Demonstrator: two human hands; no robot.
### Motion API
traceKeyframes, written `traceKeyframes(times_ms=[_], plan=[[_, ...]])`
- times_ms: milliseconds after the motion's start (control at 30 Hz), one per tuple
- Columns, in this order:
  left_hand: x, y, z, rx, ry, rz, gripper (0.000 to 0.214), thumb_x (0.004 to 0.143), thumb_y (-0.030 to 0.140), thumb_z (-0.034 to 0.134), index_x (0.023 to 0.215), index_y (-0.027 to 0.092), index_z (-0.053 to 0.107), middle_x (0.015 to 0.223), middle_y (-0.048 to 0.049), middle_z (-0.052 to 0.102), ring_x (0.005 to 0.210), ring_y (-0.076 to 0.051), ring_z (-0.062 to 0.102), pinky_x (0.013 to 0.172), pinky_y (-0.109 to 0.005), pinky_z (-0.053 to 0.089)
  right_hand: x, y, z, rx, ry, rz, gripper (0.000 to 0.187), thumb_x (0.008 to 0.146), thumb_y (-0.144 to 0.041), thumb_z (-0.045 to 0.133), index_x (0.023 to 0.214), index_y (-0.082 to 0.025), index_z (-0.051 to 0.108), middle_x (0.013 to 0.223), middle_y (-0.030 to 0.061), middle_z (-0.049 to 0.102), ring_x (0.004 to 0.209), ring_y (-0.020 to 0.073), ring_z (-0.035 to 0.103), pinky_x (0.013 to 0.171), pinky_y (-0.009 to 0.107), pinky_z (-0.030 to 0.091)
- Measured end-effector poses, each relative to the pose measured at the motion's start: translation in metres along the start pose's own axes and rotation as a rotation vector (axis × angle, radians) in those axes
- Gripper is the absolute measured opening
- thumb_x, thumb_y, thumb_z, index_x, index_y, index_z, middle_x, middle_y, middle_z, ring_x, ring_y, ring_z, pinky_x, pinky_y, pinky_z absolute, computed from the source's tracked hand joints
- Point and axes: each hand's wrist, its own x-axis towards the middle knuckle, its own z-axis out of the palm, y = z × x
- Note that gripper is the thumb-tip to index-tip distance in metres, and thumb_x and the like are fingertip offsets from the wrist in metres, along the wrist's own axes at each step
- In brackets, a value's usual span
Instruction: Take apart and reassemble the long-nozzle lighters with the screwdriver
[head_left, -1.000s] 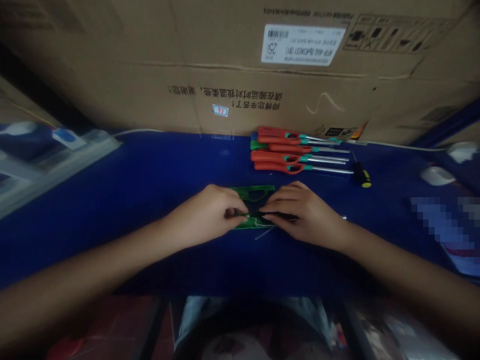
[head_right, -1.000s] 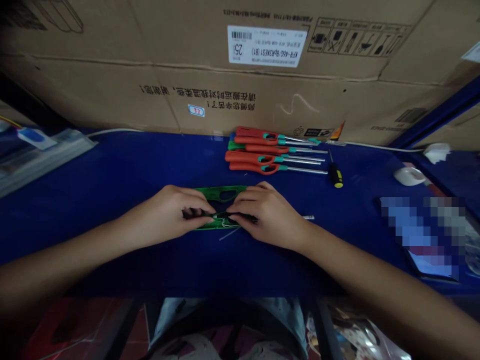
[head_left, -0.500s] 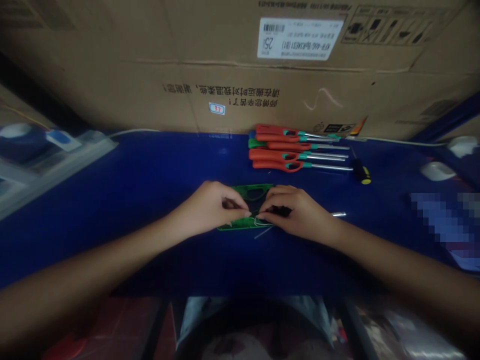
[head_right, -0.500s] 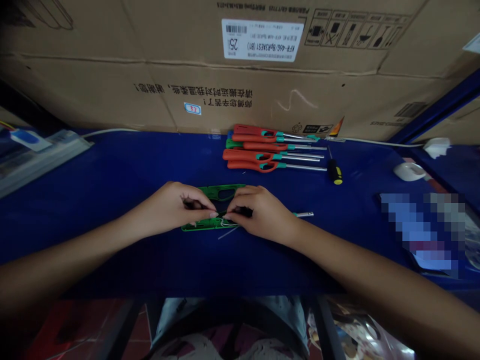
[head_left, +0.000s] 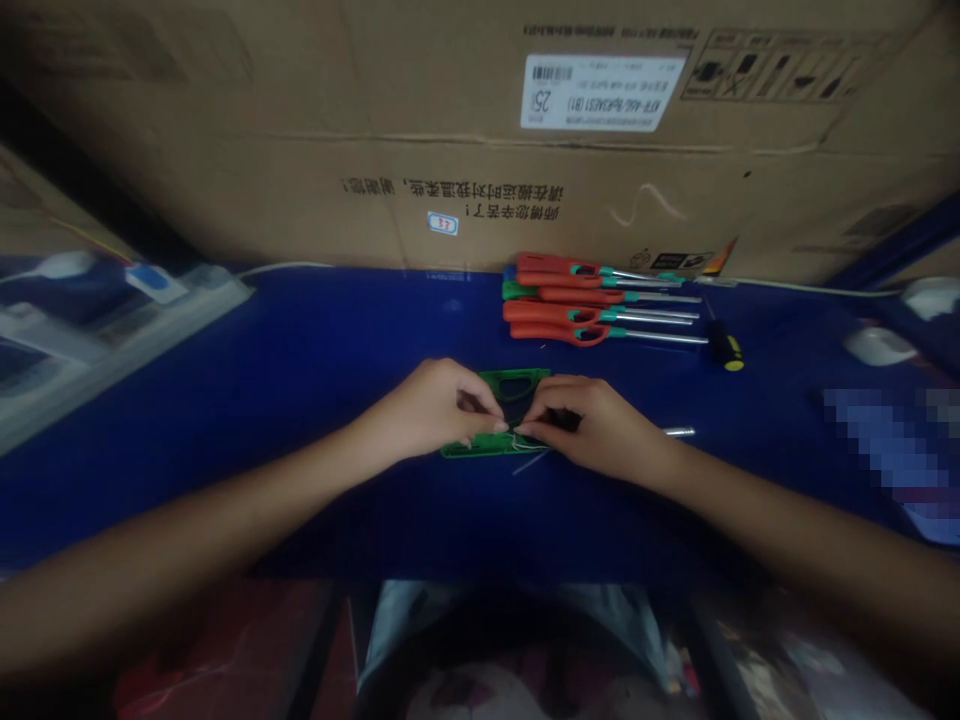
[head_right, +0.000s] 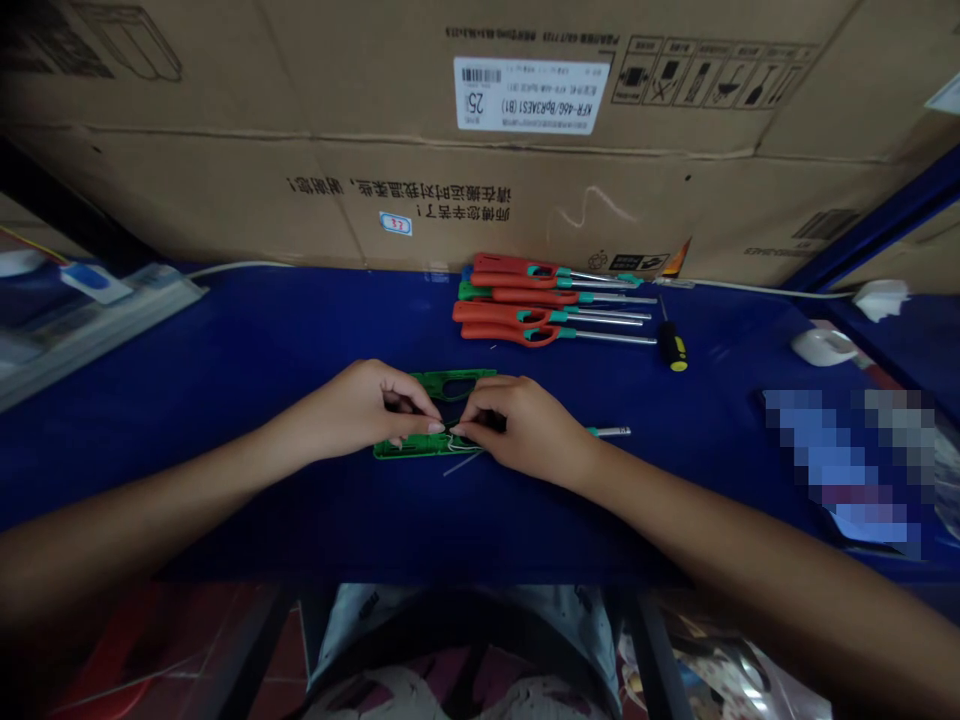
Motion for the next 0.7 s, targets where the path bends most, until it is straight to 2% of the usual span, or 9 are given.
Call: traceKeyframes(times_ms=[133,267,367,433,500,567,633,700], plan=[[-0.002,0.0,0.002,0.026,0.003,0.044,0.009,0.078,0.024,0.074,0.083,0.018,0.08,0.063,-0.0019,0.072,0.053,-0.013,0.065,0.047,-0.019,0.045,0.001,0.0,0.002,-0.039,0.005,0.011,0.009,0.085,-0.018,0.072,0.077,-0.018,0.068,0.072,-0.0014,0.063,0.066,0.0099,0.057,0.063,0.023,0.043],[-0.004,-0.002,-0.001,0.087,0.017,0.124,0.01,0.08,0.024,0.073,0.085,0.018,0.079,0.067,-0.0013,0.073,0.055,-0.012,0.065,0.05,-0.02,0.047,-0.003,-0.005,-0.01,-0.041,-0.016,-0.112,0.009,0.093,-0.021,0.061,0.088,-0.018,0.068,0.082,0.002,0.064,0.074,0.0117,0.059,0.069,0.025,0.046],[-0.008,0.0,-0.002,0.179,0.104,0.238,0.009,0.08,0.022,0.074,0.087,0.019,0.078,0.075,-0.0009,0.073,0.059,-0.011,0.065,0.055,-0.021,0.048,-0.011,-0.009,-0.023,-0.062,-0.125,-0.19,0.012,0.096,-0.024,0.058,0.103,-0.019,0.067,0.096,0.005,0.063,0.082,0.0127,0.061,0.074,0.026,0.05],[-0.012,0.002,-0.001,0.238,0.136,0.369,0.01,0.082,0.022,0.073,0.091,0.019,0.078,0.083,-0.0016,0.073,0.064,-0.011,0.065,0.06,-0.022,0.05,-0.015,-0.01,-0.029,-0.195,-0.209,-0.238,0.017,0.095,-0.025,0.058,0.11,-0.021,0.065,0.104,0.0056,0.062,0.083,0.013,0.062,0.075,0.027,0.05],[-0.016,0.003,0.001,0.293,0.104,0.493,0.01,0.087,0.023,0.07,0.093,0.02,0.077,0.093,-0.0026,0.072,0.076,-0.012,0.067,0.07,-0.023,0.052,-0.018,-0.008,-0.03,-0.346,-0.26,-0.27,0.019,0.096,-0.024,0.055,0.113,-0.022,0.064,0.108,0.0051,0.062,0.08,0.0127,0.062,0.071,0.026,0.05],[-0.018,0.003,0.004,0.353,0.057,0.565,0.011,0.09,0.025,0.067,0.094,0.021,0.077,0.101,-0.0027,0.072,0.089,-0.015,0.068,0.082,-0.026,0.053,-0.018,-0.005,-0.028,-0.407,-0.285,-0.283,0.018,0.098,-0.024,0.052,0.111,-0.022,0.064,0.107,0.0044,0.062,0.079,0.0124,0.062,0.068,0.025,0.049],[-0.019,0.001,0.007,0.401,0.04,0.58,0.013,0.092,0.027,0.065,0.095,0.023,0.077,0.105,-0.0021,0.071,0.094,-0.016,0.068,0.088,-0.027,0.052,-0.016,-0.003,-0.026,-0.381,-0.284,-0.271,0.015,0.099,-0.024,0.052,0.107,-0.022,0.064,0.104,0.0035,0.064,0.08,0.0123,0.064,0.069,0.024,0.048],[-0.018,-0.003,0.008,0.423,0.031,0.574,0.014,0.093,0.027,0.064,0.098,0.023,0.077,0.106,-0.0017,0.07,0.093,-0.015,0.068,0.088,-0.026,0.052,-0.016,-0.003,-0.025,-0.348,-0.271,-0.256,0.014,0.098,-0.024,0.053,0.106,-0.022,0.064,0.104,0.0029,0.065,0.083,0.0124,0.065,0.07,0.024,0.048]])
